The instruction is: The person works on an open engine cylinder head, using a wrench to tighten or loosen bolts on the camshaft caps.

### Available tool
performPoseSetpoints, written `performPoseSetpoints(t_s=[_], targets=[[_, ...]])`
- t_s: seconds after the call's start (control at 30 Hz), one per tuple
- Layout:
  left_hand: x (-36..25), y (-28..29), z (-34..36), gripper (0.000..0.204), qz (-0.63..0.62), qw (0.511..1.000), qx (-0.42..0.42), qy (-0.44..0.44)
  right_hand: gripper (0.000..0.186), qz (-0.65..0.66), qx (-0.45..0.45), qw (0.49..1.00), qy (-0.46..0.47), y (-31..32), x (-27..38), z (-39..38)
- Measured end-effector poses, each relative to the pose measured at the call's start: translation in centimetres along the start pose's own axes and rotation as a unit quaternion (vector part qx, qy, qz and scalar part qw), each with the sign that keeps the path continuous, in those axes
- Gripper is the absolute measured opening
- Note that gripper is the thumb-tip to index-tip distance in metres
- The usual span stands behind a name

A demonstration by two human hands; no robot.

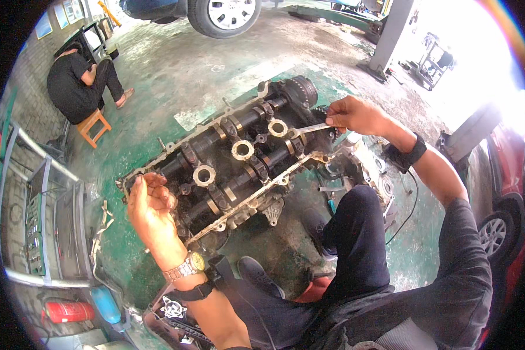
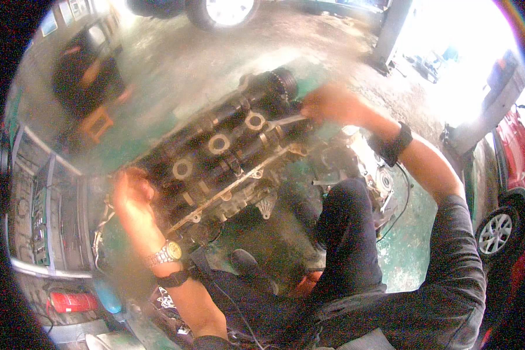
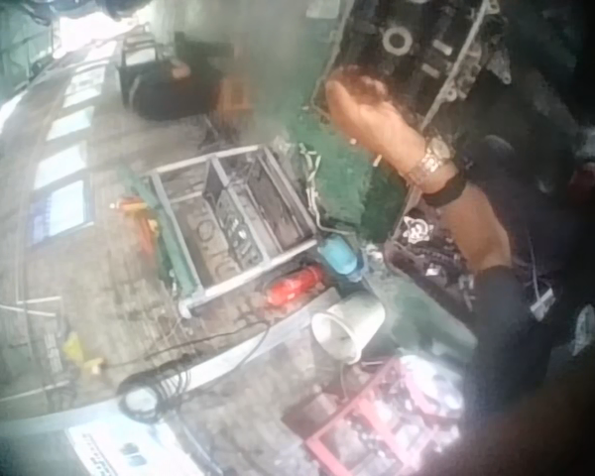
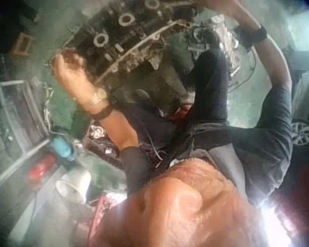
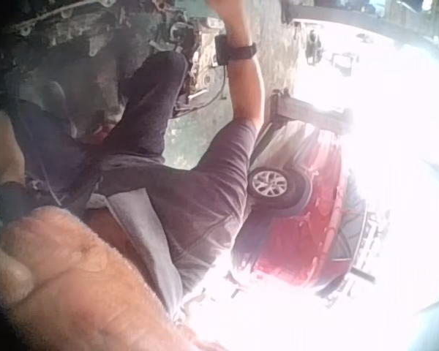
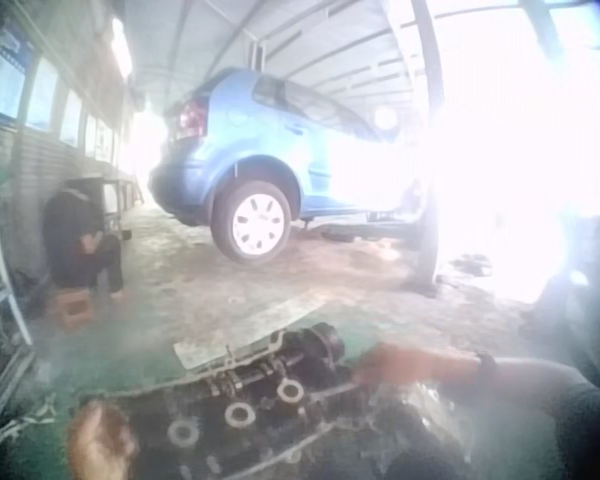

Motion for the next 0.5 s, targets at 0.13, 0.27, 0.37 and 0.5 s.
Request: performPoseSetpoints(t_s=[0.13,0.27,0.37,0.5], targets=[[0.1,0.2,-0.1,0.027,0.003,1.000,-0.016,0.002,0.025,0.036,-0.011,0.999,0.015,-0.1,0.3,-0.6],[0.2,0.2,0.0,0.027,0.011,1.000,0.000,-0.001,0.025,0.029,-0.022,0.999,0.028,-0.1,0.7,-1.5],[0.3,0.3,0.1,0.027,0.015,1.000,0.003,0.002,0.024,0.004,-0.045,0.996,0.072,-0.5,1.0,-2.3],[0.4,0.4,0.0,0.027,0.019,1.000,-0.002,0.004,0.019,0.046,-0.062,0.994,0.084,-1.0,-0.2,-2.4]])
Point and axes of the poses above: each hand's wrist, its own z-axis towards the middle knuckle, its own y-axis out of the back of the hand, x = y × z, the point moved 9 cm from there along z, towards the middle knuckle, and after that the axes turned 14 degrees about -y, right-handed, at the moved point
